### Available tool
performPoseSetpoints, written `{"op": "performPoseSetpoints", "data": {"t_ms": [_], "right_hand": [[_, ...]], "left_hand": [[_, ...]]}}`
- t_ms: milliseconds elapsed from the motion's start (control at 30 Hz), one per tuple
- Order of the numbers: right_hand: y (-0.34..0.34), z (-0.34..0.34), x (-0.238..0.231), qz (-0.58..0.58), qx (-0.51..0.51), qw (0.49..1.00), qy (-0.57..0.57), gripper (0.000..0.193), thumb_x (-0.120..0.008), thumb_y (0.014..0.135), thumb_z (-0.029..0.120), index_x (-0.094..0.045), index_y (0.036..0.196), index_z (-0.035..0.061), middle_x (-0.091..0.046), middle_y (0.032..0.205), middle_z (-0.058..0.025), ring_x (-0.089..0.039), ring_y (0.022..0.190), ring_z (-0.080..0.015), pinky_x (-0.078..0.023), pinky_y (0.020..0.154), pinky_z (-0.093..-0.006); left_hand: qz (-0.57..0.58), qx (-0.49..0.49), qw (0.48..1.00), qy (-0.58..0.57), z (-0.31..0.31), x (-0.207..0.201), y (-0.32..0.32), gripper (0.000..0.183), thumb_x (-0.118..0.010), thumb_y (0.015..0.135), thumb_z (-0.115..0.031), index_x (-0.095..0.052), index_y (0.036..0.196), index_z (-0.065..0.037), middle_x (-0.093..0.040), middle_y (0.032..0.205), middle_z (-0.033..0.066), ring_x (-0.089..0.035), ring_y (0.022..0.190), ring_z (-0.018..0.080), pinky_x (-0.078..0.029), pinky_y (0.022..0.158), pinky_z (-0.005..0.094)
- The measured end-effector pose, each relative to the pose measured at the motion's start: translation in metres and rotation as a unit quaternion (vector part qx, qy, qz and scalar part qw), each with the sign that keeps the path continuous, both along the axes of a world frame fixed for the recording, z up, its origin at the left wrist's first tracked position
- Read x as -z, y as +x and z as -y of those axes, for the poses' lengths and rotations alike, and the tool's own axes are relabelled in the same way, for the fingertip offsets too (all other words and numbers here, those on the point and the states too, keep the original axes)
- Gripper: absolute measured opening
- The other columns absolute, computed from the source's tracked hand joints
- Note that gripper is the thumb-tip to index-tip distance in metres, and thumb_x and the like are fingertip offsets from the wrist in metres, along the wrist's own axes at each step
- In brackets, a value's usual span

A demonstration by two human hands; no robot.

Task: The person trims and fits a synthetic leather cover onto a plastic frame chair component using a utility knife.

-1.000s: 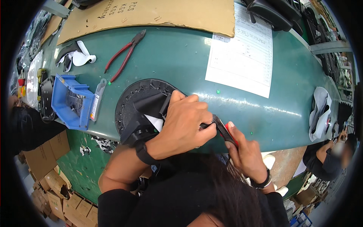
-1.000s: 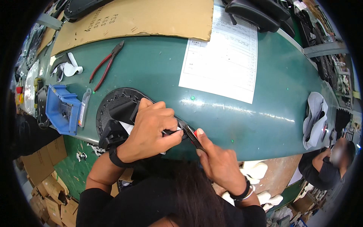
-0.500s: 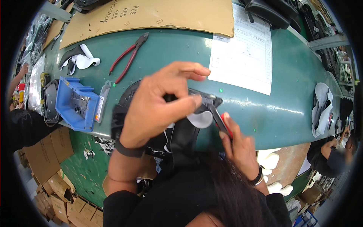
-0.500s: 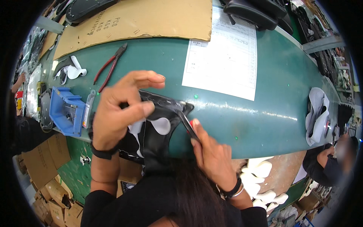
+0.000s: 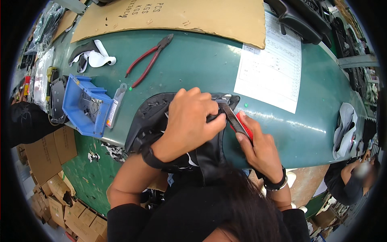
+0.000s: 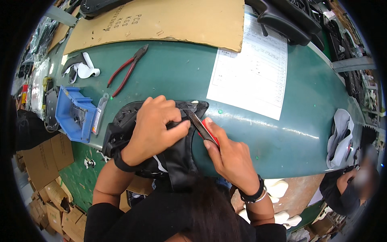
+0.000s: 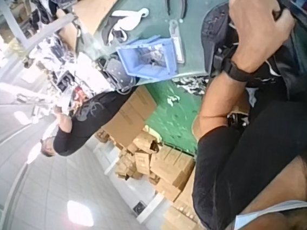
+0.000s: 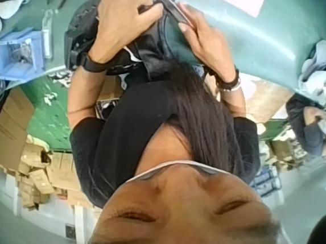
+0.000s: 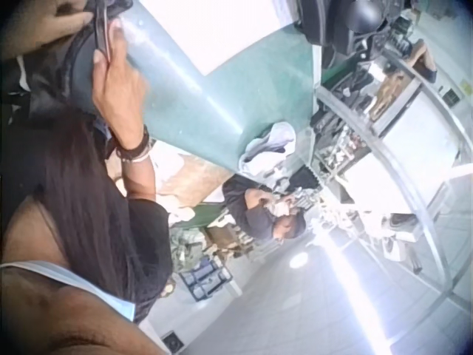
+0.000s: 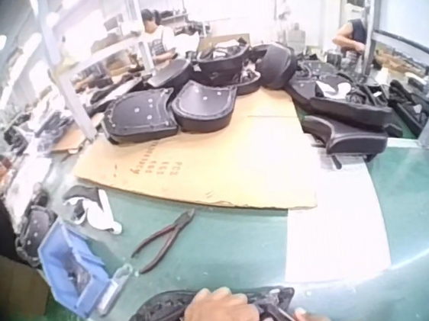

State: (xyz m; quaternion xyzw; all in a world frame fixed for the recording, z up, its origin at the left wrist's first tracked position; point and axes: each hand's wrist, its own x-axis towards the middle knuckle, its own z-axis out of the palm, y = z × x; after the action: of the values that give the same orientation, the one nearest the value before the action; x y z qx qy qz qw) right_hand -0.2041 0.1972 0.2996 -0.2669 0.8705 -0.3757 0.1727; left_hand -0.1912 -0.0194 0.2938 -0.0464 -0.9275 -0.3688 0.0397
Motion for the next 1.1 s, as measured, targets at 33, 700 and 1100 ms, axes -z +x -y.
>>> {"op": "performPoseSetpoints", "data": {"t_ms": [33,700,1100], "right_hand": [[0.000,0.003,0.000,0.017,0.006,1.000,0.023,0.047,-0.062,0.090,0.013,-0.047,0.135,0.0082,-0.067,0.092,-0.0237,-0.063,0.070,-0.0429,-0.049,0.060,-0.0455],[-0.004,-0.021,-0.038,0.033,-0.197,0.964,0.177,0.050,-0.061,0.091,0.023,-0.049,0.139,0.0225,-0.060,0.062,-0.0097,-0.058,0.053,-0.0333,-0.043,0.050,-0.0429],[0.081,-0.049,-0.041,0.071,-0.048,0.977,0.196,0.056,-0.068,0.083,0.012,-0.052,0.136,0.0136,-0.064,0.071,-0.0141,-0.061,0.062,-0.0362,-0.046,0.059,-0.0409]], "left_hand": [[0.031,-0.022,0.999,0.028,0.001,-0.001,-0.003,0.023,-0.070,0.072,-0.013,-0.056,0.057,-0.003,-0.050,0.061,0.0068,-0.048,0.065,0.0240,-0.036,0.061,0.0364],[-0.001,0.146,0.984,-0.102,0.007,-0.011,0.041,0.033,-0.075,0.073,-0.035,-0.059,0.064,-0.008,-0.054,0.067,0.0034,-0.051,0.068,0.0240,-0.040,0.061,0.0364],[-0.014,-0.051,0.852,0.521,0.030,0.005,0.028,0.027,-0.071,0.075,-0.006,-0.049,0.060,-0.004,-0.050,0.071,0.0035,-0.048,0.064,0.0176,-0.038,0.066,0.0269]]}}
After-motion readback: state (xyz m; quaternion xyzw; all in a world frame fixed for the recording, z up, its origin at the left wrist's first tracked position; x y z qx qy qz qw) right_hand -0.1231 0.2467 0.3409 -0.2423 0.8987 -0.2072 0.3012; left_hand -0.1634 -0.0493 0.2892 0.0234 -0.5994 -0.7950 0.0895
